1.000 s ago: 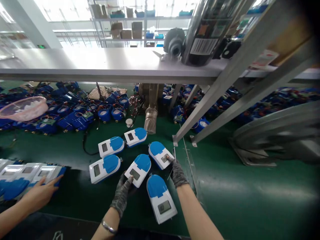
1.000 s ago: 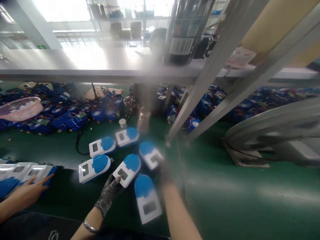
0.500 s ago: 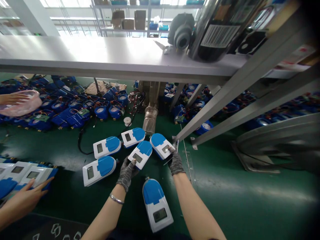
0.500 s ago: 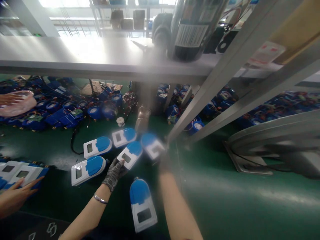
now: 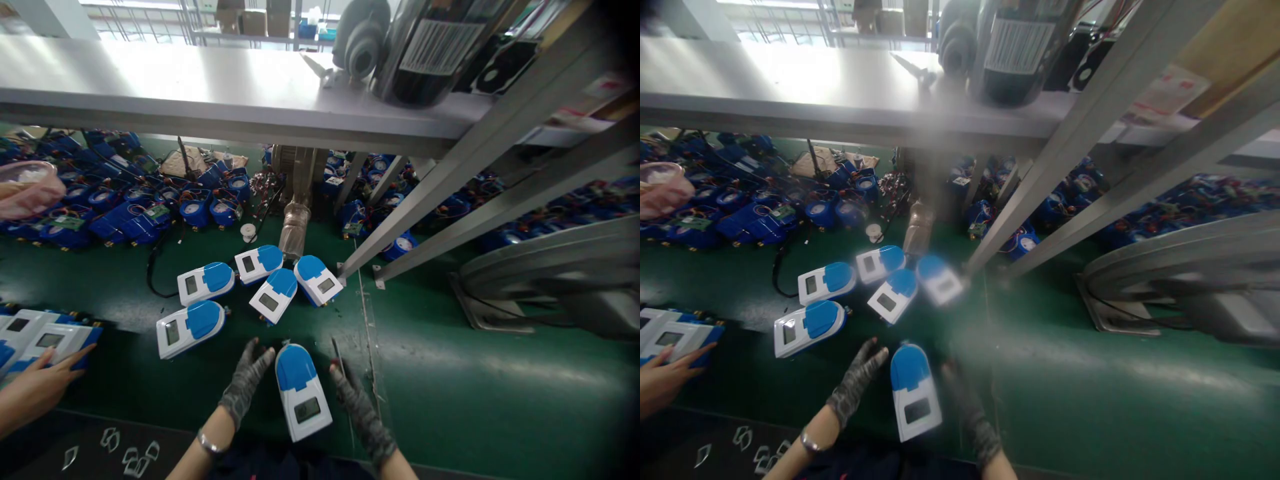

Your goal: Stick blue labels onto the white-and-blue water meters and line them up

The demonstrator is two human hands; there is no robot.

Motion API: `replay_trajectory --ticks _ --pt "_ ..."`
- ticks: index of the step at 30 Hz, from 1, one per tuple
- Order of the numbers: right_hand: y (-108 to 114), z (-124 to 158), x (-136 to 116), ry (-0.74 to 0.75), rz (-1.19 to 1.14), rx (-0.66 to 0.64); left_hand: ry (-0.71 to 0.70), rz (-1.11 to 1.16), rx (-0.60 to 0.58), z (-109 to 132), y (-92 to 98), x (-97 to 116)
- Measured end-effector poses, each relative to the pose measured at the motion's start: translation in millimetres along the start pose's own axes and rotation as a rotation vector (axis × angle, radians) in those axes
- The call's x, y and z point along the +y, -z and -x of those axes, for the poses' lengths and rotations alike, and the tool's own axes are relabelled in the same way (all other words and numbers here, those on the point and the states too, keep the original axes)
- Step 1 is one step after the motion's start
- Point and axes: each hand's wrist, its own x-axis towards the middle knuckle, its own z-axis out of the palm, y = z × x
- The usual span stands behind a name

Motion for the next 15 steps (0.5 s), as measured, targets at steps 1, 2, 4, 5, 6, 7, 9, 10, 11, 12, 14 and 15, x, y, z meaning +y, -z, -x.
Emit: replay_trajectory --ticks 1,2,4,5,6,7,9,10,11,12,14,15 --pt "0.3 15.7 6.7 -0.063 0.000 -0.070 0.068 -0.039 -0.134 14.0 0.6 -12.3" --pt "0.0 27.4 11.7 -0.113 -0.001 -0.124 0.100 -0.059 -0.256 26.0 -1.2 -23.3" --pt "0.9 37.8 16.9 -0.160 -0.007 -0.164 0.120 -0.065 -0.425 41.6 -12.0 -38.9" --pt "3.4 36.9 17.4 -0.148 -0.013 -0.135 0.114 -0.057 -0.451 44.6 -20.8 -43.5" --pt "7.9 32.6 16.9 -0.134 -0.022 -0.095 0.113 -0.051 -0.453 44.6 -31.4 -46.5" --pt "14.3 25.7 15.4 -0.120 -0.034 -0.053 0.118 -0.050 -0.452 42.2 -43.6 -48.3" --pt "31.6 6.5 10.0 -0.098 -0.061 0.021 0.128 -0.063 -0.464 32.4 -72.0 -51.3" --pt "41.5 -4.7 6.1 -0.091 -0.073 0.046 0.129 -0.066 -0.469 26.1 -87.4 -53.2" --pt "51.4 -16.4 1.6 -0.091 -0.076 0.057 0.127 -0.057 -0.473 19.6 -102.9 -55.4" --pt "60.8 -28.3 -3.5 -0.090 -0.069 0.064 0.119 -0.034 -0.477 13.1 -118.2 -58.0" --pt "76.8 -51.6 -14.5 -0.070 -0.032 0.074 0.085 0.039 -0.485 1.6 -145.5 -63.0" --pt "83.0 -62.4 -19.7 -0.056 -0.011 0.077 0.062 0.071 -0.488 -3.1 -156.6 -64.9"
